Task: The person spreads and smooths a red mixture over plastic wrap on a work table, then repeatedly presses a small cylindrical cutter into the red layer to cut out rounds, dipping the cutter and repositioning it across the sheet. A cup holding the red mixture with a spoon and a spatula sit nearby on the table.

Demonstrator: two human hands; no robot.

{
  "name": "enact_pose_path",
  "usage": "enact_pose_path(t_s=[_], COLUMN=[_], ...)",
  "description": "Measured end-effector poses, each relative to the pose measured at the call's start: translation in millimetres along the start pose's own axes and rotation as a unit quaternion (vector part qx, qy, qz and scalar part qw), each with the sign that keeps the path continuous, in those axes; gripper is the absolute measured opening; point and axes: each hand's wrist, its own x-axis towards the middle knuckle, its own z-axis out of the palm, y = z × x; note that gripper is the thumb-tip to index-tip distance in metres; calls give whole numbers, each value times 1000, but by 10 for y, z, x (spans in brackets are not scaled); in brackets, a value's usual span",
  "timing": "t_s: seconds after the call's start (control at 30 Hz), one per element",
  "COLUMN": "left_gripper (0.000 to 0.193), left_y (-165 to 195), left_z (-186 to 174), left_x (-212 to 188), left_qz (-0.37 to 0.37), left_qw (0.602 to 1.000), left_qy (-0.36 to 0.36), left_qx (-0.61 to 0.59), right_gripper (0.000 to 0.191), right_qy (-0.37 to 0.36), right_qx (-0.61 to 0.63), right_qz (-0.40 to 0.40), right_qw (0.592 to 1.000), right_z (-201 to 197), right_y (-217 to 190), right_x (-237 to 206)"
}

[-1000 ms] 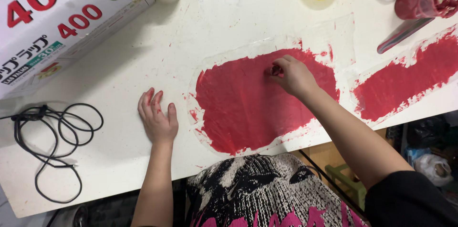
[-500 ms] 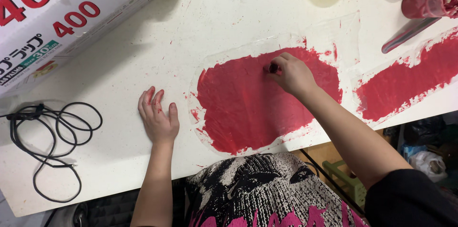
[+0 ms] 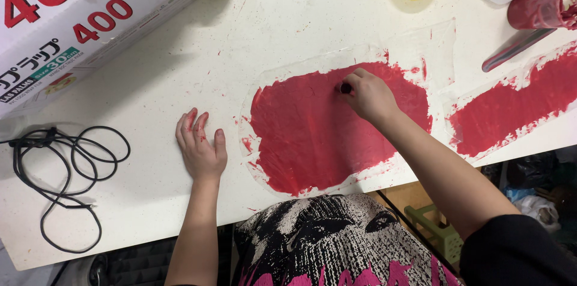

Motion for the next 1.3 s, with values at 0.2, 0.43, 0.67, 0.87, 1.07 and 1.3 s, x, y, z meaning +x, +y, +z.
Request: enact_pose_path(t_s=[0.2, 0.43, 0.67, 0.87, 1.07, 1.3], left_gripper=[48, 47, 46, 45, 48, 51], left_y=[24, 59, 103, 174, 241, 186], left_z=[-11, -33, -56, -78, -98, -46], left_x=[1, 29, 60, 91, 151, 101], left_qz=[-4, 3, -10, -26, -23, -16], left_qw=[1000, 1000, 1000, 1000, 998, 997], left_qy=[-4, 5, 0, -4, 12, 15], left_qx=[0, -4, -9, 16, 53, 71], right_gripper=[18, 27, 9, 27, 20, 30], right_qy=[-19, -46, -59, -127, -83, 18], right_qx=[-34, -45, -83, -109, -71, 120], right_qz=[-29, -37, -136, -76, -87, 40], right_qw=[999, 997, 985, 983, 990, 992], right_z=[-32, -111, -132, -132, -88, -228], right_y=[-48, -85, -69, -38, 33, 450], right_x=[63, 105, 110, 154, 124, -165])
